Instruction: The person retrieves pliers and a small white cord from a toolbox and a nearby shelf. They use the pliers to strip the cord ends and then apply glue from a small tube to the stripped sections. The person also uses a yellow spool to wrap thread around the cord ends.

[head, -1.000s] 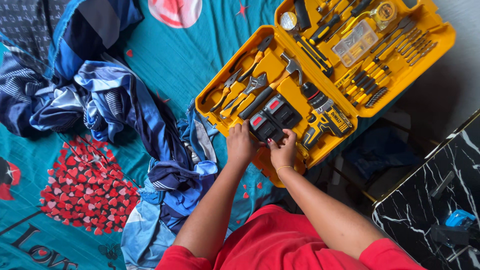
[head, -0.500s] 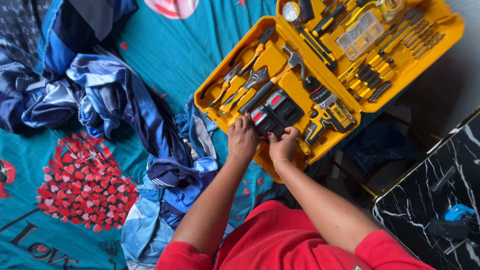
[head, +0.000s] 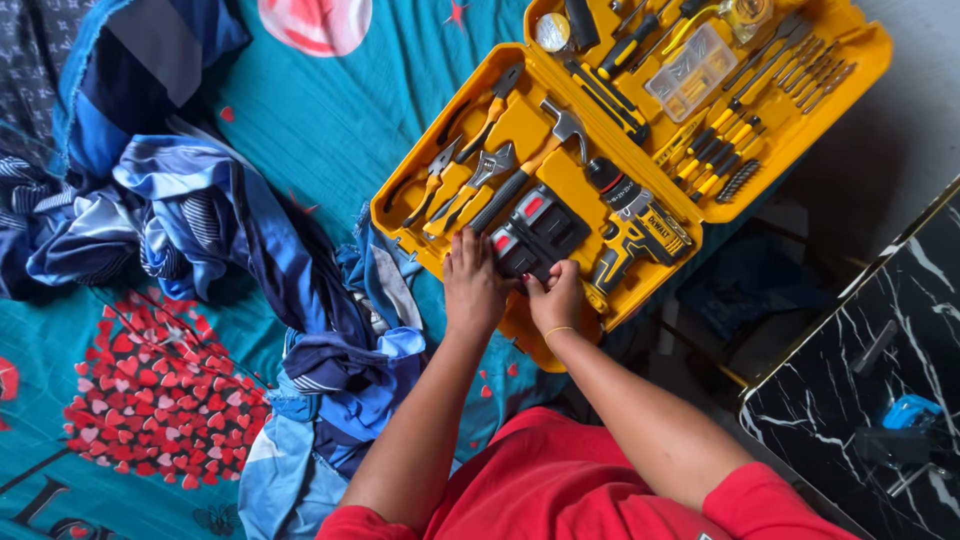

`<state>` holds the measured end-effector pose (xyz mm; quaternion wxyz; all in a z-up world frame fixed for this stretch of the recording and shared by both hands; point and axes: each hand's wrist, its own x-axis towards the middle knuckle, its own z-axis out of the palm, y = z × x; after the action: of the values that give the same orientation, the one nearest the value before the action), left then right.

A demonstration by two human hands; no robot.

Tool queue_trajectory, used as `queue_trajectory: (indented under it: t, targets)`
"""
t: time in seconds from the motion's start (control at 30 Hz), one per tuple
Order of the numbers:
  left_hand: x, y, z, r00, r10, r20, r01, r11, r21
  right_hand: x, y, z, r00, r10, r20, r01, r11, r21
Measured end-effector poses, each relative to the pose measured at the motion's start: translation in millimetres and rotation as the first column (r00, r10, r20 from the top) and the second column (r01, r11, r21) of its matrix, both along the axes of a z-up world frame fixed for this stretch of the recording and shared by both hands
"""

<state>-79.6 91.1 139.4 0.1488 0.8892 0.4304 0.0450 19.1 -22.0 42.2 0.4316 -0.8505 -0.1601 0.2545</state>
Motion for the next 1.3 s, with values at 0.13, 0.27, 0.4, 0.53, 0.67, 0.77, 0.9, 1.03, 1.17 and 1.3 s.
queue_trajectory:
  t: [0.13, 0.27, 0.4, 0.53, 0.67, 0.77, 0.9, 1.03, 1.17, 1.3]
  targets:
    - [0.8, 3.1, 0.4, 0.994, 0.052, 0.098, -0.043, 0.994, -0.096, -0.2, 1.4, -1.2, 1.0, -0.008, -0.004, 0.008, 0.999, 0.038]
    - [0.4, 2.3, -5.0, 0.994, 0.047, 0.096, -0.039, 0.996, -0.085, -2.6, -1.0, -14.0, 1.0, -0.02, -0.017, 0.021, 0.997, 0.07]
    - [0.0, 2.6, -12.0, 0.995, 0.013, 0.094, -0.011, 1.0, -0.02, -6.4, 2.1, -24.6, 0.996, -0.081, -0.025, 0.084, 0.986, 0.143]
    - [-1.0, 0.7, -18.8, 0.996, -0.01, 0.094, 0.009, 1.0, 0.009, -10.8, 2.1, -28.3, 0.993, -0.117, 0.005, 0.117, 0.991, 0.068]
    - [-0.9, 1.1, -17.9, 0.995, -0.003, 0.099, 0.005, 1.0, -0.02, -6.7, -2.4, -34.3, 0.987, -0.078, -0.139, 0.088, 0.994, 0.07]
    - [-5.1, -0.4, -9.4, 0.994, -0.009, 0.105, 0.013, 0.999, -0.038, -10.4, -10.2, -40.0, 0.958, -0.058, -0.28, 0.126, 0.964, 0.233]
    - [-6.4, 0.1, -4.8, 0.99, 0.01, 0.139, 0.001, 0.997, -0.076, -14.0, -30.1, -39.1, 0.983, 0.021, -0.181, -0.035, 0.997, -0.075]
    - [-8.1, 0.0, -8.0, 0.99, 0.023, 0.14, -0.015, 0.998, -0.059, -13.7, -30.7, -24.8, 0.966, 0.197, -0.166, -0.219, 0.967, -0.129]
    - [-6.2, 7.0, -16.8, 0.991, 0.013, 0.129, -0.004, 0.997, -0.075, -8.6, -16.5, -12.9, 0.968, 0.197, -0.156, -0.211, 0.974, -0.08]
    - [-10.9, 4.7, -22.6, 0.992, -0.011, 0.13, 0.016, 0.999, -0.038, -14.3, -17.6, -9.3, 0.972, 0.209, -0.107, -0.225, 0.959, -0.171]
